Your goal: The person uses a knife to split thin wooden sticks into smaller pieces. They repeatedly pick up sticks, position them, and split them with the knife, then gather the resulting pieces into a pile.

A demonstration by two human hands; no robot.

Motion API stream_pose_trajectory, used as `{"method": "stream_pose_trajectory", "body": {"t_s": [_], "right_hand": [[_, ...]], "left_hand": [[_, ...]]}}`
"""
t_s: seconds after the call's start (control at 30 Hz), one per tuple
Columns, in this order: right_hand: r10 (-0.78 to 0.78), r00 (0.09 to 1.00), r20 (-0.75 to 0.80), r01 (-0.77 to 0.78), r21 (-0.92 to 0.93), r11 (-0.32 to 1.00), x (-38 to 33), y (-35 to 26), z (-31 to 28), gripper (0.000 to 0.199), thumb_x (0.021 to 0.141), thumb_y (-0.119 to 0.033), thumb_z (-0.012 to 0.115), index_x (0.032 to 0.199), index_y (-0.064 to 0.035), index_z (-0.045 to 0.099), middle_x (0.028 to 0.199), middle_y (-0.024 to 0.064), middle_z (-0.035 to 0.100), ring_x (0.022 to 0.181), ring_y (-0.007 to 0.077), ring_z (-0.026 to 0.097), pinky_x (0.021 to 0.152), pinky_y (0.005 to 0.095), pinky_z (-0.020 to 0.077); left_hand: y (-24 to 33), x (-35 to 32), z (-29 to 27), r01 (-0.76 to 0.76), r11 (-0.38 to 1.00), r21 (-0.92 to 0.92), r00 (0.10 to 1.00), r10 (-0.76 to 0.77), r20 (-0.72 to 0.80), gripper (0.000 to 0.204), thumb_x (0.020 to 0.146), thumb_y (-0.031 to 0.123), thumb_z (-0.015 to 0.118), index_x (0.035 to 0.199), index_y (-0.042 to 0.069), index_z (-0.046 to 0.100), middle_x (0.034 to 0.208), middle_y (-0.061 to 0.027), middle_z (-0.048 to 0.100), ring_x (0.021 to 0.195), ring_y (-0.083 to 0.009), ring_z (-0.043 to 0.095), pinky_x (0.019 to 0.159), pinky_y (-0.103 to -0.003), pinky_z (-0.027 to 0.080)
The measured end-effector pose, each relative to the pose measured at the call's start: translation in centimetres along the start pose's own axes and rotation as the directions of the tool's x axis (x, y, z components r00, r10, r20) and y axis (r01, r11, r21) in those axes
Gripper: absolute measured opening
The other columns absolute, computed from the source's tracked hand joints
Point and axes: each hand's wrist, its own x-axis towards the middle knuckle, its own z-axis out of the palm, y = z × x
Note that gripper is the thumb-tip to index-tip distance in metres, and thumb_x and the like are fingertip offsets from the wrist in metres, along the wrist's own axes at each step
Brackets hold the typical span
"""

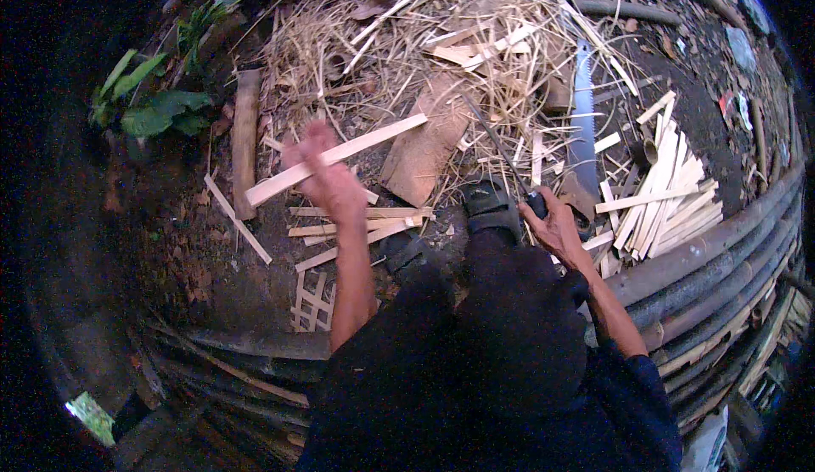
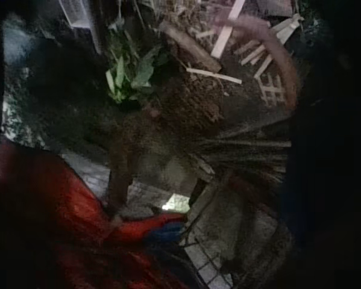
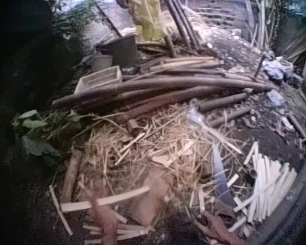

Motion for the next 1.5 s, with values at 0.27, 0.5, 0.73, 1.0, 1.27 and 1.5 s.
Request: {"method": "stream_pose_trajectory", "body": {"t_s": [0.27,0.5,0.73,1.0,1.27,1.5], "right_hand": [[-0.151,0.975,0.161,0.133,0.117,0.984,0.4,-2.0,2.3,0.036,0.094,-0.039,0.049,0.109,-0.0060,0.052,0.075,0.0237,0.061,0.072,0.0387,0.061,0.064,0.0464,0.0466],[-0.276,0.856,0.437,0.181,0.247,0.952,2.4,-10.4,3.1,0.035,0.093,-0.038,0.049,0.108,-0.0070,0.052,0.076,0.0248,0.060,0.076,0.0423,0.060,0.066,0.0461,0.0460],[0.051,0.981,0.189,-0.039,-0.068,0.997,5.1,1.4,5.4,0.051,0.092,-0.049,0.045,0.102,-0.0008,0.058,0.083,0.0281,0.062,0.082,0.0440,0.061,0.072,0.0493,0.0467],[-0.223,0.909,0.352,0.149,0.225,0.963,1.3,-9.2,2.4,0.038,0.093,-0.041,0.047,0.110,-0.0085,0.055,0.080,0.0254,0.062,0.079,0.0431,0.061,0.069,0.0461,0.0479],[0.019,0.990,0.138,-0.016,-0.018,1.000,4.8,3.0,5.2,0.051,0.092,-0.050,0.044,0.103,-0.0022,0.059,0.086,0.0284,0.063,0.084,0.0453,0.061,0.075,0.0504,0.0475],[-0.224,0.917,0.330,0.143,0.252,0.957,2.1,-10.2,2.6,0.038,0.094,-0.040,0.047,0.105,-0.0047,0.056,0.079,0.0252,0.060,0.078,0.0409,0.061,0.068,0.0452,0.0464]], "left_hand": [[5.8,-1.7,4.4,-0.200,0.979,0.048,0.973,0.204,-0.109,0.033,0.100,0.037,0.039,0.087,0.007,0.039,0.069,-0.0003,0.034,0.065,-0.0115,0.034,0.063,-0.028,0.034],[4.9,-4.7,7.1,-0.232,0.956,0.179,0.966,0.248,-0.075,0.041,0.100,0.042,0.034,0.077,0.009,0.034,0.067,0.0008,0.027,0.061,-0.0116,0.029,0.061,-0.028,0.032],[5.1,-4.7,7.2,-0.227,0.967,0.115,0.973,0.230,-0.014,0.042,0.098,0.047,0.036,0.078,0.010,0.036,0.070,0.0005,0.030,0.064,-0.0117,0.031,0.062,-0.028,0.033],[4.7,-3.4,8.4,-0.208,0.955,-0.210,0.972,0.225,0.063,0.044,0.097,0.052,0.032,0.092,0.010,0.042,0.075,-0.0012,0.041,0.069,-0.0128,0.040,0.067,-0.028,0.035],[4.3,-2.7,9.5,-0.369,0.919,0.137,0.928,0.371,0.012,0.045,0.097,0.049,0.036,0.082,0.007,0.040,0.072,-0.0027,0.040,0.069,-0.0133,0.040,0.070,-0.030,0.037],[5.1,-2.6,9.2,-0.137,0.986,0.098,0.990,0.134,0.032,0.049,0.098,0.050,0.035,0.075,0.007,0.039,0.065,-0.0007,0.035,0.059,-0.0128,0.034,0.058,-0.027,0.032]]}}
